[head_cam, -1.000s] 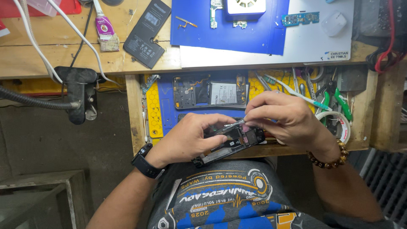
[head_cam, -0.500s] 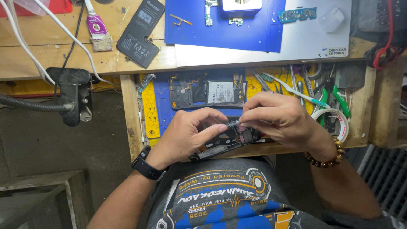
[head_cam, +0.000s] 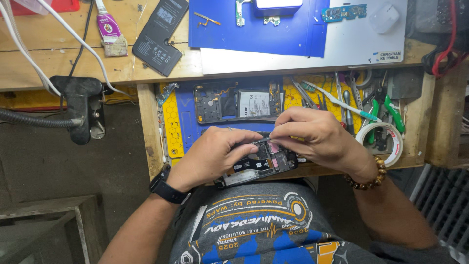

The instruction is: The person repairs a disassembled smartphone on a workbench. They use tweezers to manipulate small internal components and ribbon cables, and a screwdriver to adjust screws. The person also handles a battery and various circuit boards during the process.

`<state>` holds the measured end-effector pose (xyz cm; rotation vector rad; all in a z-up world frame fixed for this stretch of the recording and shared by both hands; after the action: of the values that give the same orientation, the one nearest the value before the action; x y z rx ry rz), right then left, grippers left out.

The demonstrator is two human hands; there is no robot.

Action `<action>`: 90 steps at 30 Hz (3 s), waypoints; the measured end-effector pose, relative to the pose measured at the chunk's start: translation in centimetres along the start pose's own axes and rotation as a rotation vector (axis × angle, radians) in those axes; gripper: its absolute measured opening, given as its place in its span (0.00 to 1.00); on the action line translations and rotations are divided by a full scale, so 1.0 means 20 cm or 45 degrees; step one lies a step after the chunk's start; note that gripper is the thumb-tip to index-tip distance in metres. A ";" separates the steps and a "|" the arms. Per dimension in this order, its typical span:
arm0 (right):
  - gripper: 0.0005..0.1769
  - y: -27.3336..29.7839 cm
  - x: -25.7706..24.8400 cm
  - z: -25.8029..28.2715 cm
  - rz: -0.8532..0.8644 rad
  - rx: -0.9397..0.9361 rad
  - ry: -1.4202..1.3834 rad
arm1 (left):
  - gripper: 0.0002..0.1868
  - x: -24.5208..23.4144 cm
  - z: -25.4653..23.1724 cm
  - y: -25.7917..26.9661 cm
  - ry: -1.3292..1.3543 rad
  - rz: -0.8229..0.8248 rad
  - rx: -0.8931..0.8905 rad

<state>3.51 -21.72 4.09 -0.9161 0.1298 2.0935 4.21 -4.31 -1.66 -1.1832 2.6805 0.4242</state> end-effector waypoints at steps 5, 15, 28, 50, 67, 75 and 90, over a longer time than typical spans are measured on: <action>0.09 0.01 0.01 -0.01 -0.030 0.057 -0.028 | 0.13 0.00 -0.02 0.00 0.003 -0.005 -0.073; 0.09 0.02 0.02 -0.02 -0.076 0.087 -0.041 | 0.11 0.00 -0.03 -0.02 -0.068 -0.142 -0.178; 0.10 0.04 0.02 -0.04 -0.176 0.127 -0.002 | 0.09 -0.01 -0.05 0.01 -0.162 -0.321 -0.116; 0.15 0.05 -0.08 0.10 -0.742 0.095 0.540 | 0.09 -0.37 -0.17 -0.14 -0.014 -0.956 -0.143; 0.21 -0.34 -0.12 0.10 -0.324 -0.261 0.863 | 0.10 -0.38 -0.21 -0.14 -0.142 -0.972 -0.240; 0.22 -0.37 -0.15 0.07 -0.229 -0.304 0.911 | 0.08 -0.37 -0.23 -0.14 -0.162 -0.960 -0.190; 0.19 -0.40 -0.14 0.09 -0.164 -0.388 1.028 | 0.07 -0.37 -0.21 -0.14 -0.159 -0.971 -0.199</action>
<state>9.51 -17.62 8.96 -1.8629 0.1622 1.5371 11.01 -2.41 3.77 -2.0008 1.9086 0.5451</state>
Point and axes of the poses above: each hand's wrist, its own y-axis away from the middle knuckle, its own x-axis out of the palm, z = x × y, the point moved 6 cm from there along -y, towards the middle knuckle, and after that the axes turned 10 degrees about -x, right-handed, at the moved point
